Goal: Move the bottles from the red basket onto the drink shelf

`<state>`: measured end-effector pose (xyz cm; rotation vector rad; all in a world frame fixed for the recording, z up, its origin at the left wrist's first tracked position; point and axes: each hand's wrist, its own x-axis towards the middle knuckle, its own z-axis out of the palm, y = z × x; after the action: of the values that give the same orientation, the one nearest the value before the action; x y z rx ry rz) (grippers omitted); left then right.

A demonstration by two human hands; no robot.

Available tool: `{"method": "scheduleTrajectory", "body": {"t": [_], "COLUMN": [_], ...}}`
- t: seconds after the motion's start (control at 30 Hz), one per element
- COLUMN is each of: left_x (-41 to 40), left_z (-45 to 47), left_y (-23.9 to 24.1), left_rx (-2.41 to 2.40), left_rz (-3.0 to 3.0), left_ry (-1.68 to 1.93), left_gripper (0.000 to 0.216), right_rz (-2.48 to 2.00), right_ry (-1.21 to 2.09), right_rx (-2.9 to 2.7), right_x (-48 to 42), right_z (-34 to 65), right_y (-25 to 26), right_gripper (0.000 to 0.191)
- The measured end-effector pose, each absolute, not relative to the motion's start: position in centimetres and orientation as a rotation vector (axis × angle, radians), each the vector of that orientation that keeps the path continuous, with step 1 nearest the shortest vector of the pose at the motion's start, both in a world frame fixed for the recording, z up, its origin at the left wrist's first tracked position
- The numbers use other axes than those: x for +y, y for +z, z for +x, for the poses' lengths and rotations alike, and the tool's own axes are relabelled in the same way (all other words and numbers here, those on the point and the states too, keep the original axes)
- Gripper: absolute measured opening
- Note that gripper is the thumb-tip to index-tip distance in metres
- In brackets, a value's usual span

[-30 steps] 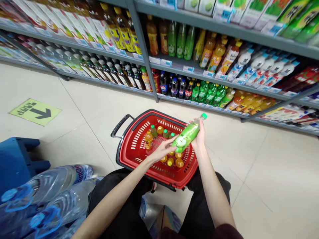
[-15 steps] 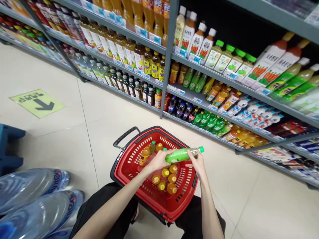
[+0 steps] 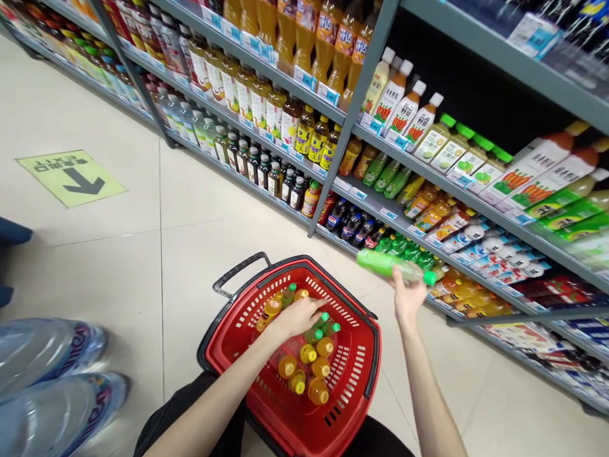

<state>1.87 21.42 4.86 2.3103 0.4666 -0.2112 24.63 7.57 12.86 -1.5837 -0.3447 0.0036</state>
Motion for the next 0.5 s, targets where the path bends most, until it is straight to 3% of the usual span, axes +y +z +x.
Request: {"method": "scheduleTrajectory", "body": {"t": [0.1, 0.23, 0.5], "left_x": [21.3, 20.8, 17.6], "left_z": [1.4, 1.6, -1.2], "left_y": [4.7, 4.5, 2.5], "left_rx": [0.421, 0.390, 0.286], "left_rz": [2.406, 2.412, 2.487], "left_ry": [-0.472, -0.519, -0.710], "left_gripper": [0.041, 0.042, 0.041], "right_rz": [-1.604, -1.738, -2.044], "right_ry": [-0.144, -0.392, -0.593], "right_rx": [-0.539, -0.707, -0.437], "right_x": [12.3, 18.4, 27.3], "right_z": [30.2, 37.0, 47.5], "right_y": [13.8, 14.1, 14.9], "right_gripper": [0.077, 0.071, 0.067]}}
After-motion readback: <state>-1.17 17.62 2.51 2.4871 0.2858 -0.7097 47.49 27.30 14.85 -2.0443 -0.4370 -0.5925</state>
